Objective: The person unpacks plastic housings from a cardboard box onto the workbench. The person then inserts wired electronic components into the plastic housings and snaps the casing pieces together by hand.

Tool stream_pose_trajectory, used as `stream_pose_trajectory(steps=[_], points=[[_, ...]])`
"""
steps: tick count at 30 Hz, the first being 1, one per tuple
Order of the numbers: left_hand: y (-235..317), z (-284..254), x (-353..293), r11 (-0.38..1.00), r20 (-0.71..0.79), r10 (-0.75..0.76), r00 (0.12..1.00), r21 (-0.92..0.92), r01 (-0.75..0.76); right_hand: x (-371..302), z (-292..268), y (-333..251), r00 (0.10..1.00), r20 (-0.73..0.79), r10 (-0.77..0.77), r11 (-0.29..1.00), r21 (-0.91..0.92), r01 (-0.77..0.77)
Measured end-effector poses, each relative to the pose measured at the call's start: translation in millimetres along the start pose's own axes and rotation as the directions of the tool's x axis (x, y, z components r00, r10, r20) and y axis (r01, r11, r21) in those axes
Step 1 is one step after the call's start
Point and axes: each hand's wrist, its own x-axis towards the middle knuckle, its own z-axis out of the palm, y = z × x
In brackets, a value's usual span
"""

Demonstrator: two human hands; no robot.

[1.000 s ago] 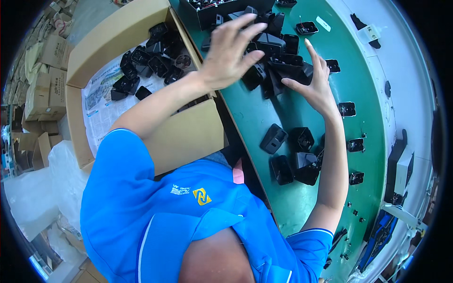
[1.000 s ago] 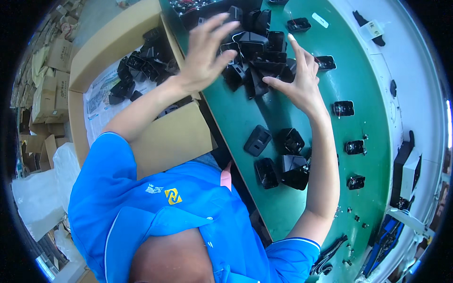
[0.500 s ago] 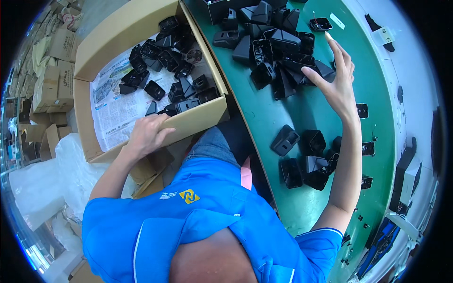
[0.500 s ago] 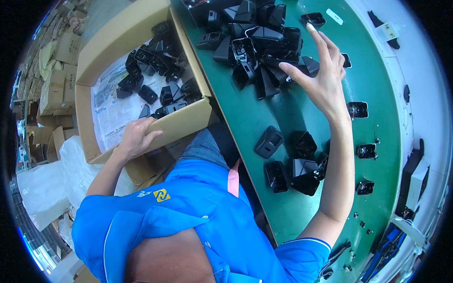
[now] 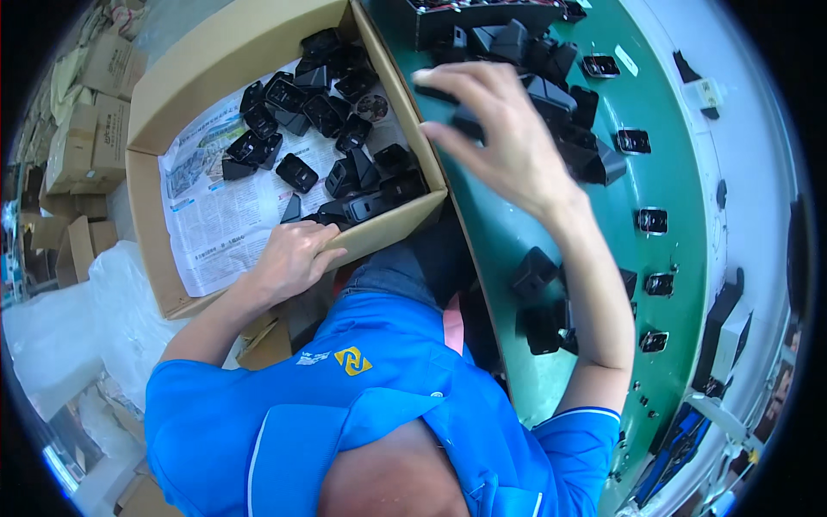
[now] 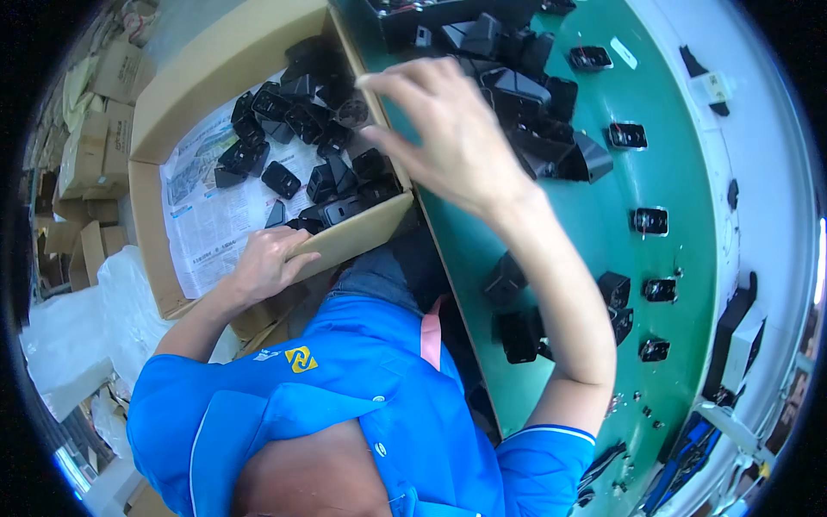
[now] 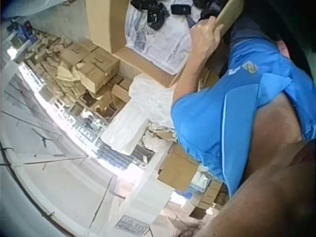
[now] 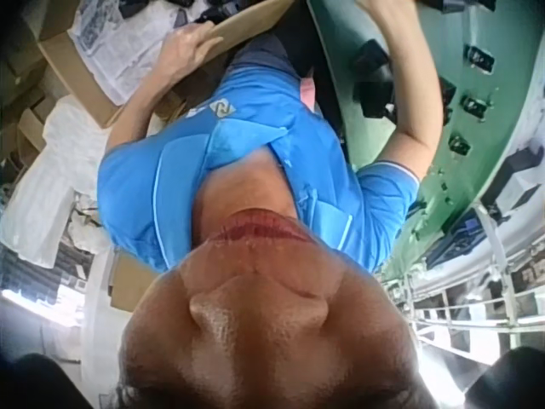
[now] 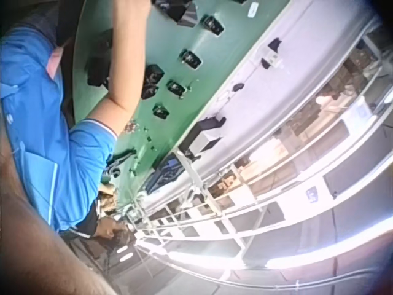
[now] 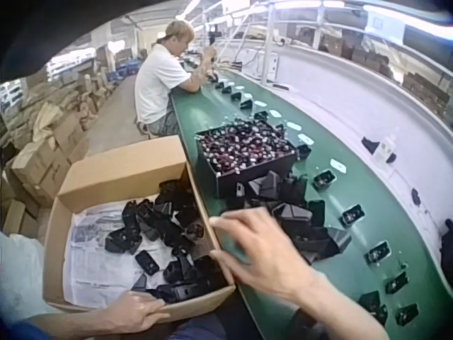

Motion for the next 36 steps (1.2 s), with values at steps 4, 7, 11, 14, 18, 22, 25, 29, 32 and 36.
stream_pose_trajectory(steps=[4, 7, 11, 14, 18, 22, 25, 29, 32, 36], points=[[-8.6, -3.4, -2.5, 0.999, -0.017, 0.03, 0.999, -0.031, -0.03, 31.0, 42.1, -32.7, 0.92, 0.383, 0.08, 0.931, 0.3, -0.206], [-9.6, -2.9, -7.9, 0.999, 0.038, 0.027, 0.999, -0.033, -0.026, 39.3, 85.5, -40.9, 0.904, 0.415, 0.099, 0.945, 0.246, -0.217], [-16.3, -8.1, -4.5, 0.993, 0.033, 0.091, 0.995, -0.075, -0.089, 73.7, 137.2, -34.2, 0.82, 0.494, 0.288, 0.924, 0.08, -0.373], [-30.5, -41.9, 9.0, 0.912, 0.191, -0.067, 0.979, -0.386, 0.138, 105.3, 172.8, -20.2, 0.804, 0.436, 0.403, 0.877, 0.068, -0.476], [-99.8, -50.9, 37.5, 0.839, -0.414, -0.397, 0.819, -0.525, 0.141, 125.5, 220.4, -5.0, 0.805, 0.275, 0.526, 0.783, 0.213, -0.584], [-129.4, -53.2, 61.2, 0.769, -0.427, -0.41, 0.806, -0.637, 0.053, 121.8, 259.0, 7.3, 0.841, 0.227, 0.49, 0.739, 0.403, -0.54], [-156.6, -41.8, 88.5, 0.671, -0.415, -0.445, 0.794, -0.742, -0.011, 121.6, 265.5, 4.0, 0.813, 0.176, 0.555, 0.74, 0.342, -0.579], [-202.2, -38.0, 141.1, 0.507, -0.389, -0.523, 0.759, -0.857, -0.09, 127.9, 261.1, 2.6, 0.785, 0.176, 0.594, 0.719, 0.322, -0.616], [-230.3, -26.5, 157.2, 0.377, -0.359, -0.6, 0.715, -0.915, -0.143, 134.7, 256.1, -3.6, 0.772, 0.303, 0.558, 0.635, 0.442, -0.633], [-215.9, -20.6, 169.1, 0.225, -0.21, -0.576, 0.79, -0.97, -0.094, 131.8, 250.2, -1.8, 0.779, 0.259, 0.57, 0.59, 0.531, -0.608]])
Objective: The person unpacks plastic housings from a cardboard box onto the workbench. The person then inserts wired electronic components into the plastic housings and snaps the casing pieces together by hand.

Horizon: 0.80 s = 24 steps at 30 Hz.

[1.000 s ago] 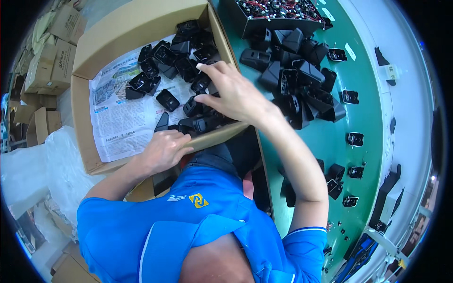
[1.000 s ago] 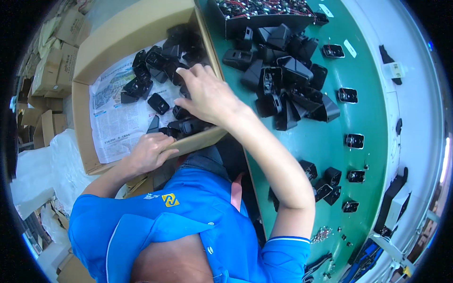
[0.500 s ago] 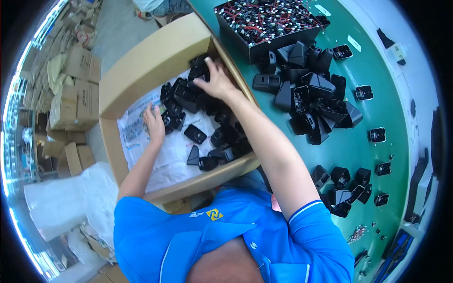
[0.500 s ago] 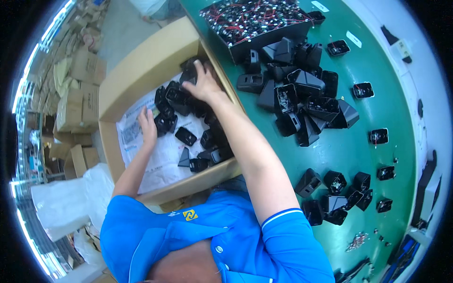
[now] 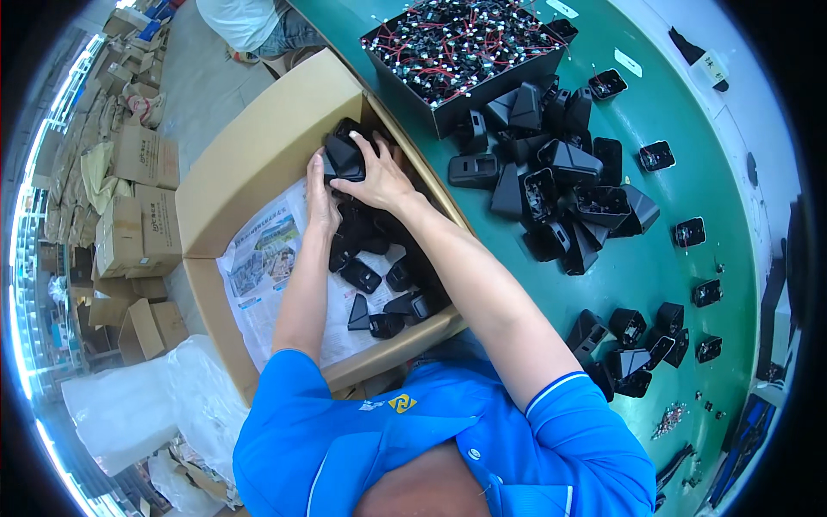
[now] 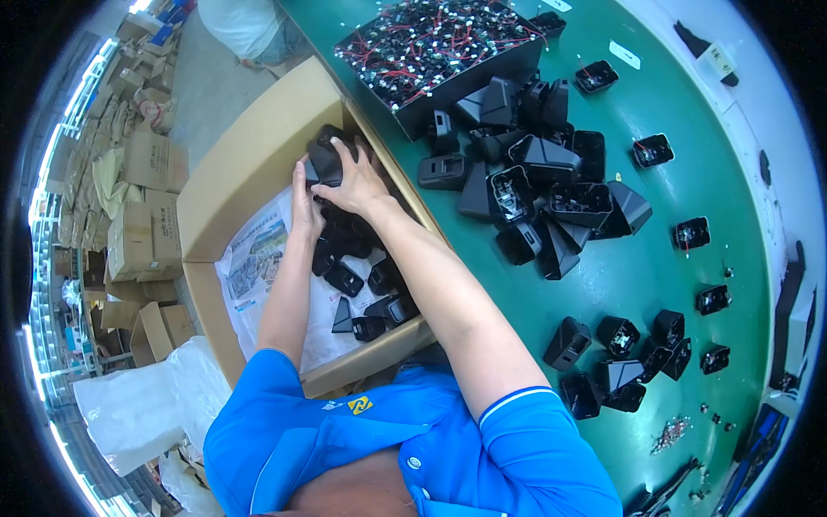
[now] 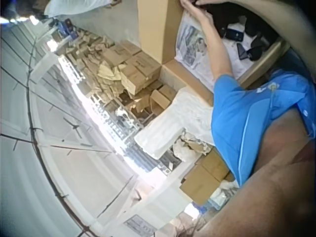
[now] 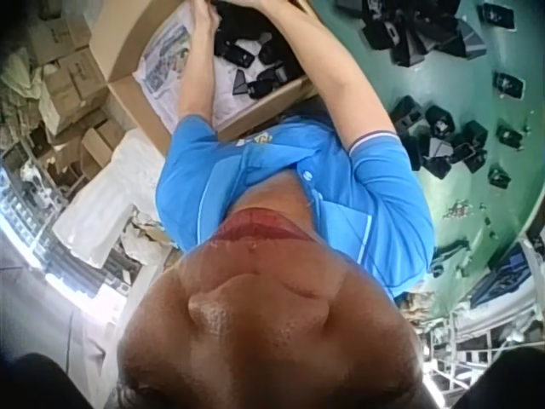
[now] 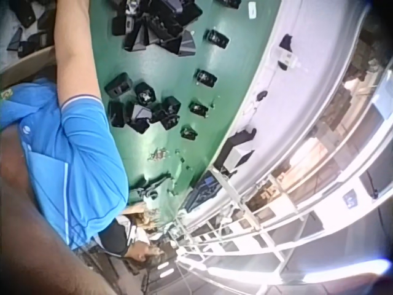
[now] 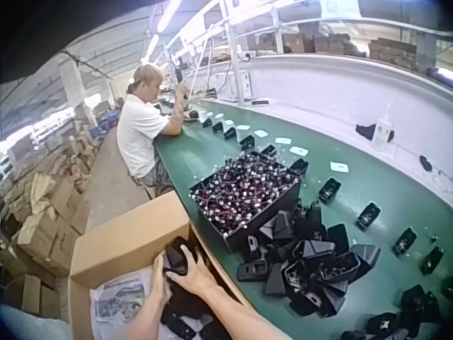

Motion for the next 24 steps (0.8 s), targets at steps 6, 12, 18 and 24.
stream_pose_trajectory(steps=[6, 12, 18, 24], points=[[3.3, 13.7, 4.7, 0.963, 0.196, -0.224, 0.955, -0.109, 0.248, 5.9, 1.7, 8.4, 0.999, 0.042, -0.032, 0.984, -0.172, 0.038], [5.0, 20.1, -4.9, 0.941, 0.241, -0.174, 0.955, -0.247, 0.233, -2.1, -0.8, 9.9, 0.973, 0.073, -0.217, 0.949, -0.218, 0.228], [19.0, 15.1, -35.8, 0.953, 0.333, -0.087, 0.939, -0.247, 0.176, -29.6, -10.6, -11.7, 0.958, 0.075, -0.276, 0.961, 0.018, 0.276], [76.5, 49.0, -76.0, 0.946, 0.301, 0.107, 0.948, -0.325, -0.004, -53.0, -49.5, -61.6, 0.839, -0.101, -0.534, 0.844, -0.008, 0.536]])
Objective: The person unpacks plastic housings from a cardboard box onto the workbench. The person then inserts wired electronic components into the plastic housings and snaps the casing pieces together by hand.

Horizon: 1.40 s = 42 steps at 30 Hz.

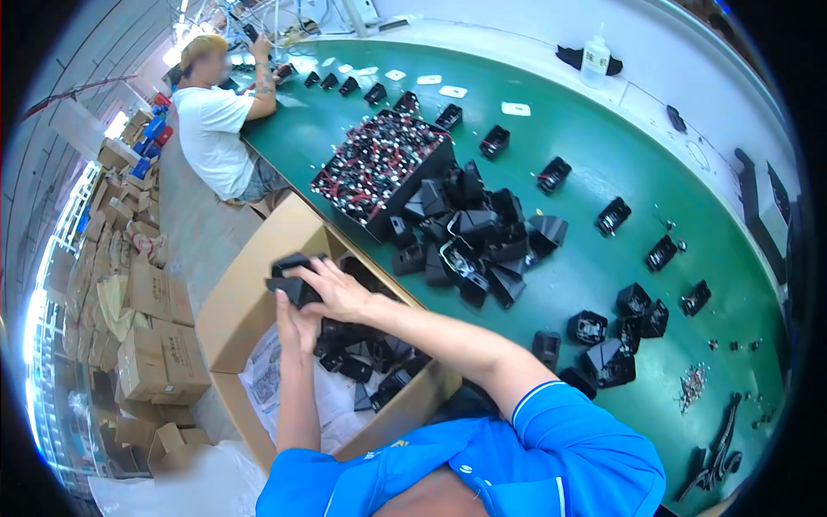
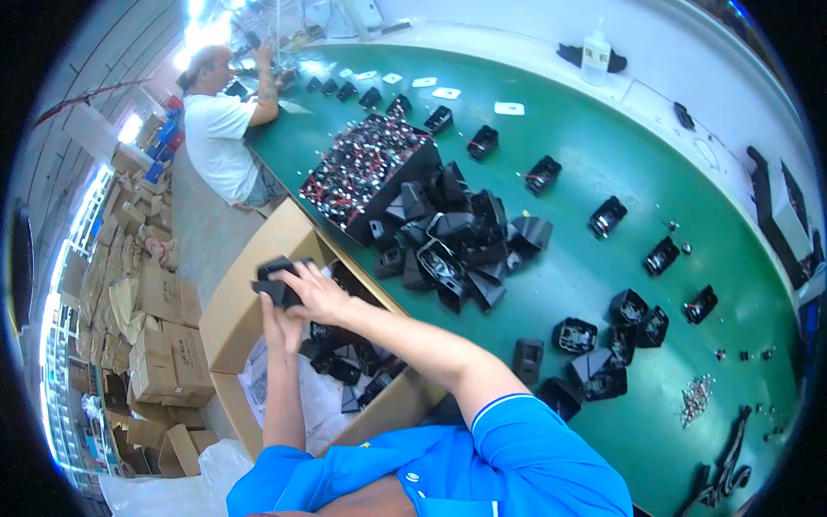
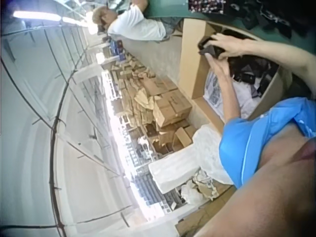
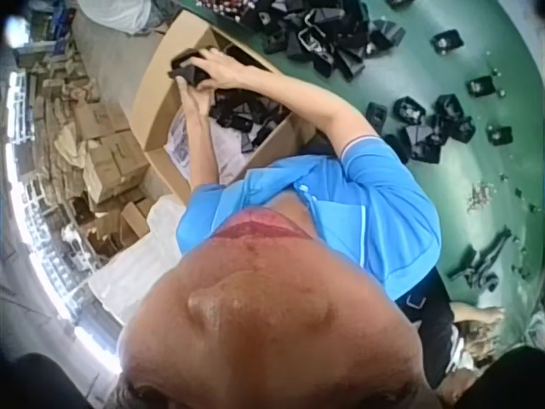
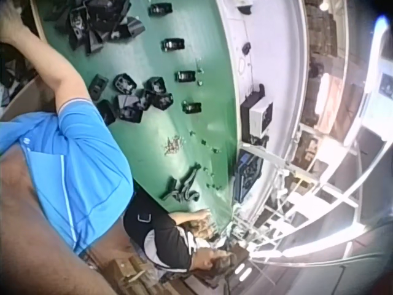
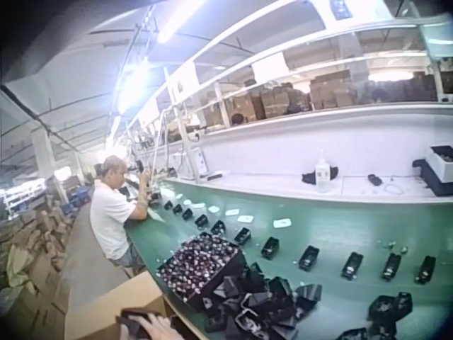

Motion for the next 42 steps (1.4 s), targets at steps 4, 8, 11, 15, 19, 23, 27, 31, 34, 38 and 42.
stream_pose_trajectory(steps=[4, 8, 11, 15, 19, 23, 27, 31, 34, 38, 42], points=[[22.2, 85.4, 7.1, 0.986, 0.15, 0.165, 0.975, -0.007, -0.166, 10.0, -86.6, -46.6, 0.989, -0.052, -0.142, 0.977, -0.168, 0.131], [3.0, 159.8, 0.4, 0.993, 0.286, 0.107, 0.952, -0.087, -0.086, -22.5, -179.8, -72.0, 0.99, -0.017, -0.143, 0.958, -0.254, 0.134], [-39.9, 204.5, -8.1, 0.992, 0.37, -0.025, 0.929, -0.105, 0.068, -84.3, -245.0, -93.3, 0.998, -0.029, 0.052, 0.96, -0.276, -0.058], [-80.8, 265.6, -41.8, 0.967, 0.483, -0.249, 0.839, 0.071, 0.246, -166.2, -282.3, -91.2, 0.978, -0.13, 0.164, 0.951, -0.244, -0.192], [-121.4, 274.7, -55.3, 0.919, 0.573, -0.236, 0.784, 0.394, -0.011, -226.4, -300.9, -83.2, 0.917, -0.201, 0.345, 0.886, -0.251, -0.389], [-149.7, 277.1, -57.1, 0.581, 0.68, -0.119, 0.723, 0.638, -0.505, -258.0, -313.9, -65.8, 0.894, -0.225, 0.389, 0.855, -0.274, -0.441], [-164.5, 272.4, -52.7, 0.139, 0.825, 0.065, 0.561, 0.549, -0.824, -261.0, -324.9, -66.1, 0.818, -0.127, 0.56, 0.692, -0.471, -0.547], [-165.3, 268.6, -53.5, 0.06, 0.851, 0.103, 0.515, 0.511, -0.857, -273.4, -331.3, -61.0, 0.902, -0.114, 0.416, 0.747, -0.524, -0.411], [-167.7, 273.9, -58.4, 0.007, 0.858, 0.148, 0.491, 0.496, -0.868, -283.3, -335.2, -58.4, 0.932, -0.083, 0.354, 0.771, -0.537, -0.341], [-168.8, 275.4, -58.5, -0.061, 0.859, 0.201, 0.471, 0.49, -0.869, -273.6, -332.8, -61.9, 0.922, -0.072, 0.379, 0.759, -0.547, -0.355], [-171.9, 273.7, -50.8, -0.028, 0.859, 0.258, 0.442, 0.464, -0.886, -279.8, -332.7, -64.9, 0.862, -0.123, 0.492, 0.595, -0.675, -0.436]])
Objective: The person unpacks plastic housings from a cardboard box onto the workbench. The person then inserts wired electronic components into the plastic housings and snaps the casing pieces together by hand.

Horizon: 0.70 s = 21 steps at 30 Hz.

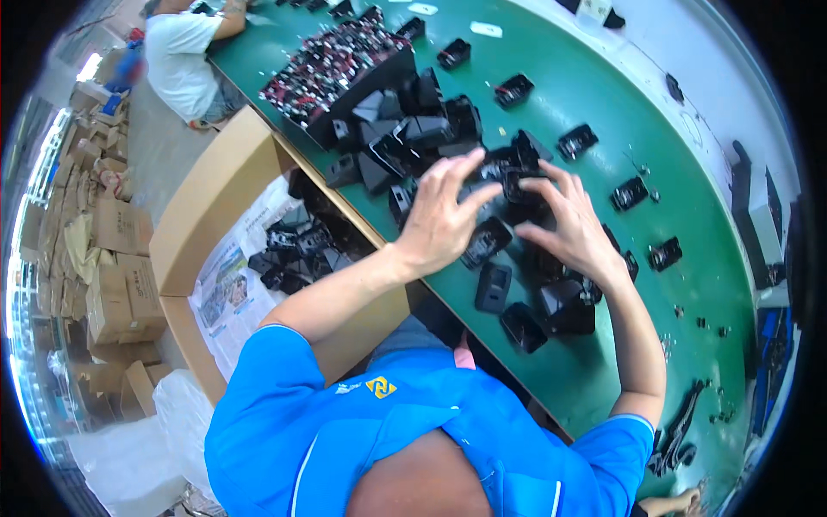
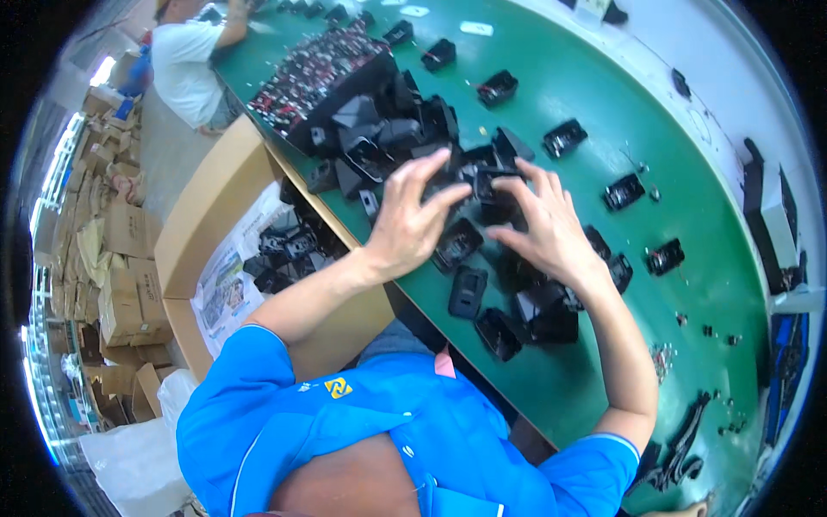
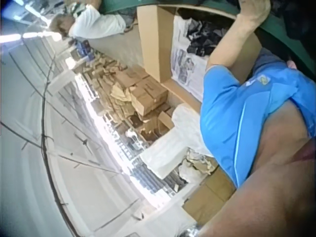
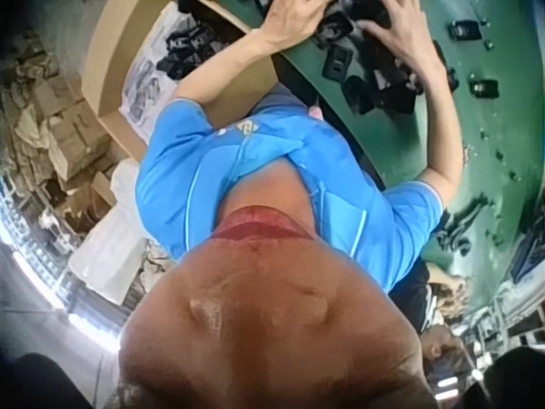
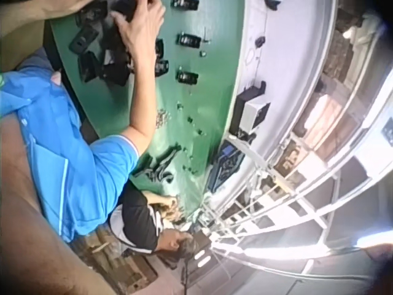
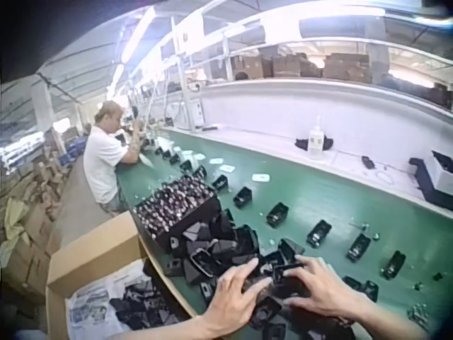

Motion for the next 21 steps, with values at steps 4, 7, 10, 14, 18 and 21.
stream_pose_trajectory(steps=[4, 7, 10, 14, 18, 21], points=[[0.8, -41.9, -1.0, 0.997, -0.031, -0.032, 0.999, -0.074, 0.03, 0.4, -8.9, -24.5, 0.984, -0.144, -0.101, 0.995, -0.024, 0.099], [-24.1, -85.2, -24.8, 0.993, -0.114, -0.085, 0.99, -0.085, 0.076, 6.9, -19.5, -39.8, 0.968, -0.188, -0.165, 0.986, -0.001, 0.168], [-69.0, -126.2, -71.9, 0.906, -0.23, -0.407, 0.884, 0.017, 0.422, 13.8, -20.1, -64.9, 0.959, -0.168, -0.226, 0.959, 0.133, 0.249], [-143.7, -171.3, -188.2, 0.65, -0.387, -0.668, 0.636, 0.112, 0.751, 50.4, 5.6, -128.0, 0.896, -0.063, -0.439, 0.851, 0.289, 0.438], [-149.5, -198.2, -283.0, 0.455, -0.394, -0.832, 0.391, -0.082, 0.887, 98.0, 77.8, -194.2, 0.764, 0.368, -0.529, 0.846, 0.302, 0.44], [-133.3, -203.6, -345.1, 0.278, -0.193, -0.951, 0.24, -0.205, 0.938, 136.1, 174.2, -237.2, 0.769, 0.326, -0.549, 0.829, 0.099, 0.55]])
